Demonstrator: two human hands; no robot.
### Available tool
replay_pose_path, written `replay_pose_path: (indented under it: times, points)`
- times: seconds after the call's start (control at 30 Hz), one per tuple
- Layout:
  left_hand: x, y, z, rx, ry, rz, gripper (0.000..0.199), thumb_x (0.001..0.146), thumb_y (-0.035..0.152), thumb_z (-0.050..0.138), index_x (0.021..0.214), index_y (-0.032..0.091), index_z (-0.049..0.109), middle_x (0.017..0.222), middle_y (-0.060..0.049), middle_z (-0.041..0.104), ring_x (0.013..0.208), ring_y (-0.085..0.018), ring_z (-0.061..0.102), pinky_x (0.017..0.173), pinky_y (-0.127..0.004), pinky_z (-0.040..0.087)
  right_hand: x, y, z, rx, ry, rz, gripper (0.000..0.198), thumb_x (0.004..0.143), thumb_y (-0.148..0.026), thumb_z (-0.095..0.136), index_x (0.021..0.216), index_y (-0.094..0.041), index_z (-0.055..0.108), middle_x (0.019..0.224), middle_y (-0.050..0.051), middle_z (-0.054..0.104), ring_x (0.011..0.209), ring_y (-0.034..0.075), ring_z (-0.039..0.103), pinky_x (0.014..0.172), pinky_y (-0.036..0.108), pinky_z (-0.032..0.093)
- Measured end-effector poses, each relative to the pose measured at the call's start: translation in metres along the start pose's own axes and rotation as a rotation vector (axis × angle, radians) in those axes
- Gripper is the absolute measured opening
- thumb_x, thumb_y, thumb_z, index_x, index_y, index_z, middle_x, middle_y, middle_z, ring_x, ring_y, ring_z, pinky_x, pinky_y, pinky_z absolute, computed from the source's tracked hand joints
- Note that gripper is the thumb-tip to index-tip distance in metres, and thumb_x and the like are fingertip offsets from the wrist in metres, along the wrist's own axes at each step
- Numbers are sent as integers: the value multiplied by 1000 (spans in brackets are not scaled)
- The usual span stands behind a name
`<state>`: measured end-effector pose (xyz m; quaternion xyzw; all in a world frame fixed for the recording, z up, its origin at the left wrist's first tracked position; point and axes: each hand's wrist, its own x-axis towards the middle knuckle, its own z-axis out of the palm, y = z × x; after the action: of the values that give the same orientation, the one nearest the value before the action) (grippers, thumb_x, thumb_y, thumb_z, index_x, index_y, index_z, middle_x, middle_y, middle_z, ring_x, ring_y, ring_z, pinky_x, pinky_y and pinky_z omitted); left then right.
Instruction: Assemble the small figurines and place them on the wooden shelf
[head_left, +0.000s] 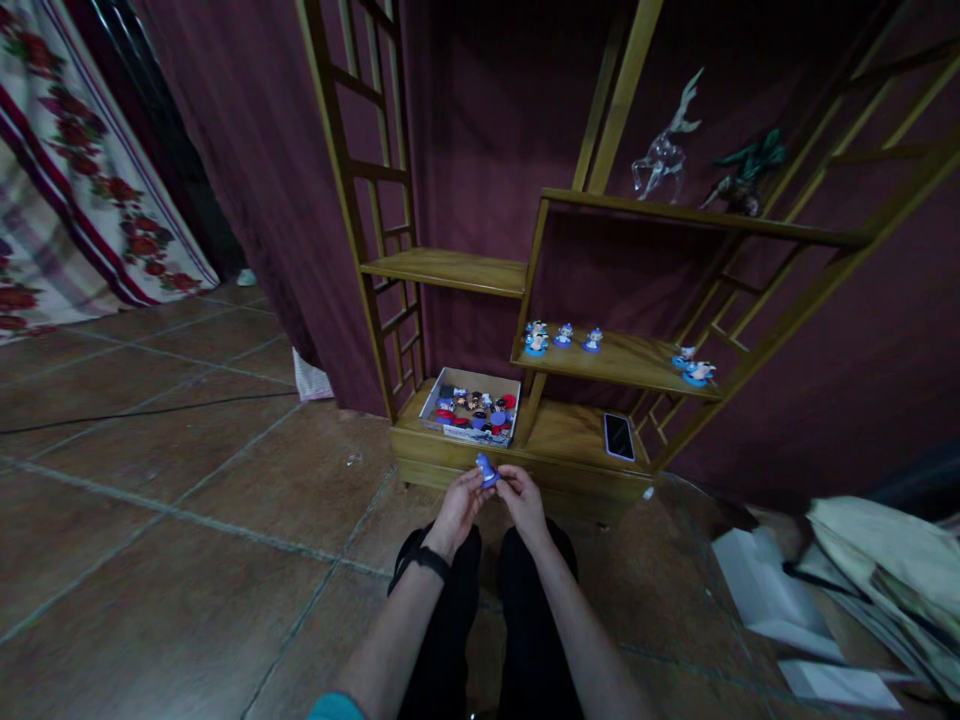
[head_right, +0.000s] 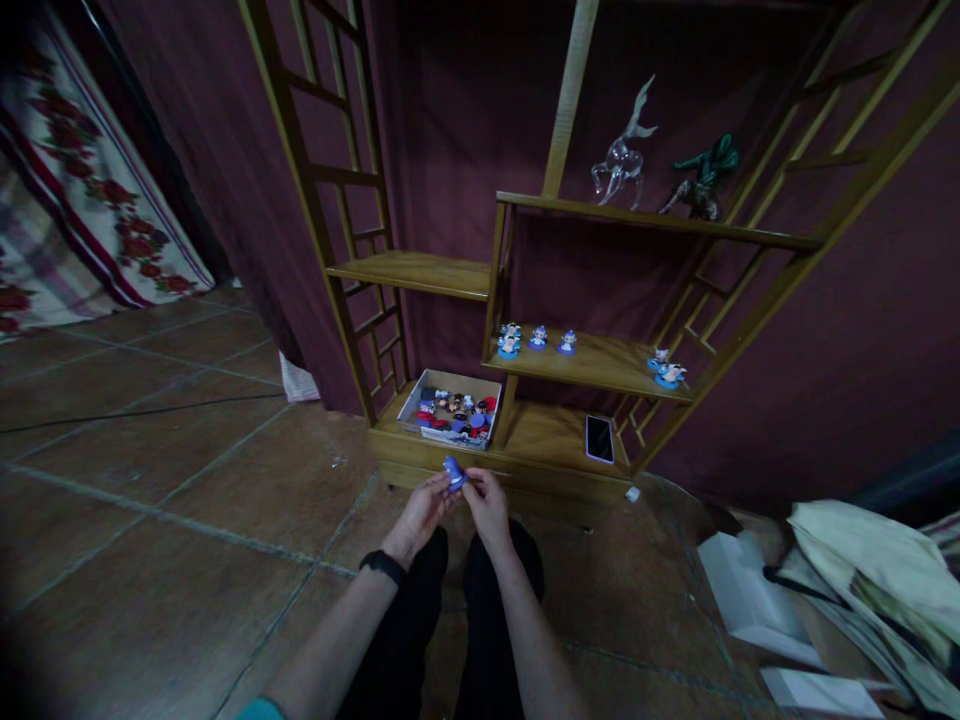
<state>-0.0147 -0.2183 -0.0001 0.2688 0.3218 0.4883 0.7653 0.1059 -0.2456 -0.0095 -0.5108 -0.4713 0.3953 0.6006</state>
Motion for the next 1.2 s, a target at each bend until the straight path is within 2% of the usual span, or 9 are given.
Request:
replay_pose_path:
  times: [0.17, 0.4, 0.73, 0.87, 1.07, 1.2]
  points:
    - [-2, 1, 2, -41, -22, -20, 17, 66, 12, 63, 83, 11, 64, 81, -7, 67, 71, -13, 62, 69, -24, 49, 1, 2, 1, -24, -3, -24, 25, 70, -31, 59, 92, -22, 63, 91, 3, 65, 74, 17, 61, 68, 30, 50]
    - [-7, 3, 7, 13, -48, 4, 21, 64, 17, 69, 84, 10, 66, 83, -7, 67, 73, -12, 61, 73, -23, 47, -1, -2, 0, -66, 35, -67, 24, 69, -35, 59, 88, -22, 65, 85, 2, 66, 73, 17, 61, 64, 28, 50]
    - [-3, -6, -1, -22, -78, 31, 23, 65, 18, 70, 86, 12, 65, 86, -7, 66, 78, -12, 61, 77, -26, 47, -2, -1, -2, -99, 27, -60, 24, 70, -34, 59, 90, -22, 65, 88, 2, 66, 69, 16, 61, 63, 28, 50]
    - [-4, -4, 1, -27, -52, 50, 24, 64, 16, 70, 88, 14, 64, 85, -5, 66, 79, -13, 62, 79, -27, 47, -1, 3, -3, -115, 32, -70, 24, 70, -34, 58, 91, -22, 64, 91, 3, 66, 75, 18, 61, 65, 29, 50]
    - [-8, 0, 8, 5, -90, 42, 30, 65, 18, 69, 94, 12, 64, 96, -10, 66, 89, -17, 61, 86, -31, 45, 0, 8, -4, -129, 68, -78, 25, 74, -34, 52, 94, -24, 64, 93, 3, 66, 81, 19, 61, 62, 29, 51]
    - [-7, -3, 8, 31, -61, 66, 37, 62, 19, 71, 98, 13, 63, 99, -10, 66, 91, -18, 61, 87, -33, 45, 1, 10, -4, -133, 69, -63, 29, 75, -32, 49, 100, -24, 61, 97, 3, 65, 84, 19, 61, 65, 30, 52]
